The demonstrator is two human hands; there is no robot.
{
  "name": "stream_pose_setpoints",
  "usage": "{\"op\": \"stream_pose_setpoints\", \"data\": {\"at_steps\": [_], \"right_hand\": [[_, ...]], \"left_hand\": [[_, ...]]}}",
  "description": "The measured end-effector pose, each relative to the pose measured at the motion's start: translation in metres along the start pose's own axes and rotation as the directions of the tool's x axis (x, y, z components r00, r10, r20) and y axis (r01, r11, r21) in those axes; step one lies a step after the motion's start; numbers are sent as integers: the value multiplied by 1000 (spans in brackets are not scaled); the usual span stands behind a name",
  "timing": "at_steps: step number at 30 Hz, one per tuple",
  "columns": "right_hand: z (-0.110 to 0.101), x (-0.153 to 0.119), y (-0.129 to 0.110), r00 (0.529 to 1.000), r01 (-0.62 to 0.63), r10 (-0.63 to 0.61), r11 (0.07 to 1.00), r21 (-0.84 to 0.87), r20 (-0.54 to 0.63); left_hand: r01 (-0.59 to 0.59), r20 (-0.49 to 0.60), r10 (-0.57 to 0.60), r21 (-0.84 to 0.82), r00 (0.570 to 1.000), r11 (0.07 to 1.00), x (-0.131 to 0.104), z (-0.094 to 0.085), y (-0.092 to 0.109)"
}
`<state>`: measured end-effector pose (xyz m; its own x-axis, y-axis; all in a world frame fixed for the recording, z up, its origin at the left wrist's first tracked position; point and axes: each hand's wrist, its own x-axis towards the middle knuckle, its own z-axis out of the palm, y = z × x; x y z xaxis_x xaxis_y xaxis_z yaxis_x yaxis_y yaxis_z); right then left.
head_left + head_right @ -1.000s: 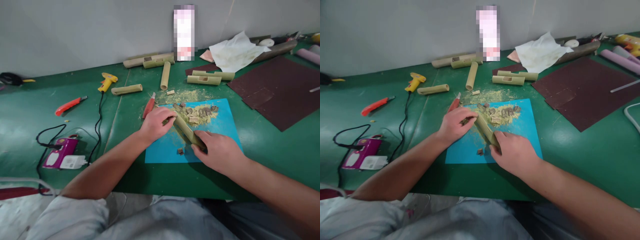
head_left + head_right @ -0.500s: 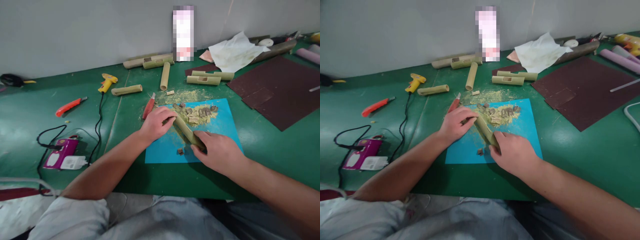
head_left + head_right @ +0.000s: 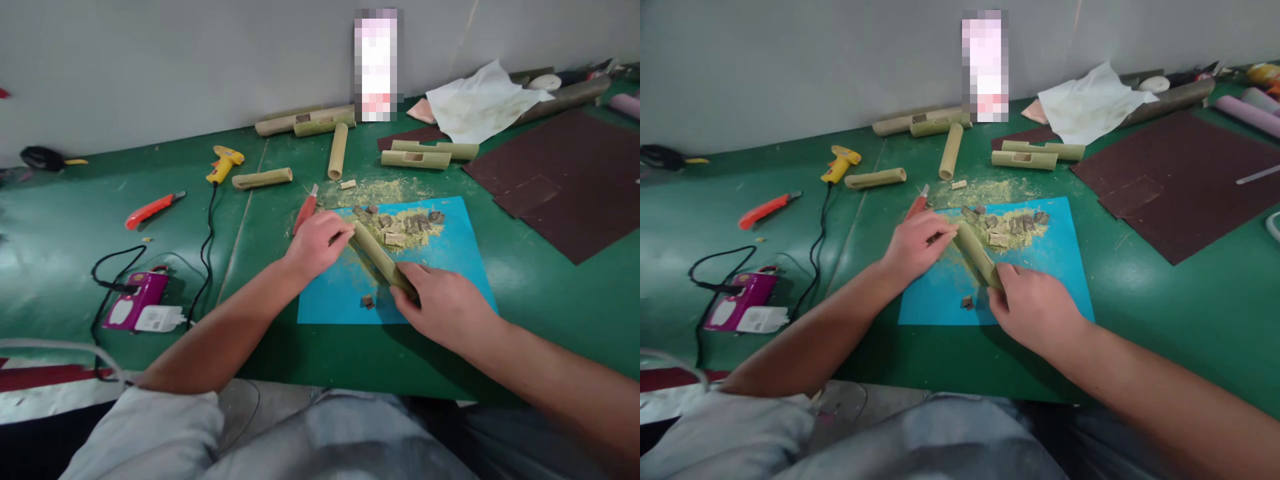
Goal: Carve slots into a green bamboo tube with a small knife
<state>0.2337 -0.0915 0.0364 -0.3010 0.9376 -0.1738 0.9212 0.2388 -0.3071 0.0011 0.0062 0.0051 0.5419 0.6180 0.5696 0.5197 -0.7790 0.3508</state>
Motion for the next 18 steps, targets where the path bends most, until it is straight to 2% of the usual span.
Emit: {"op": "stream_pose_setpoints", "data": {"at_steps": [4, 8, 13, 18], "right_hand": [[1, 0, 1, 1000, 16, -16, 999, 28, -8], [2, 0, 2, 999, 30, -29, 999, 28, -26], [1, 0, 2, 1000, 13, -13, 1000, 18, 1], [0, 1, 0, 999, -14, 14, 1000, 19, 31]], "left_hand": [[-53, -10, 53, 22, 999, 998, 3, 3, 0], [-48, -25, 50, 83, 998, 995, 5, 3, -2], [-37, -6, 37, 16, 999, 999, 2, 6, 4], [-125, 155, 127, -22, 980, 992, 1, 10, 20]]}}
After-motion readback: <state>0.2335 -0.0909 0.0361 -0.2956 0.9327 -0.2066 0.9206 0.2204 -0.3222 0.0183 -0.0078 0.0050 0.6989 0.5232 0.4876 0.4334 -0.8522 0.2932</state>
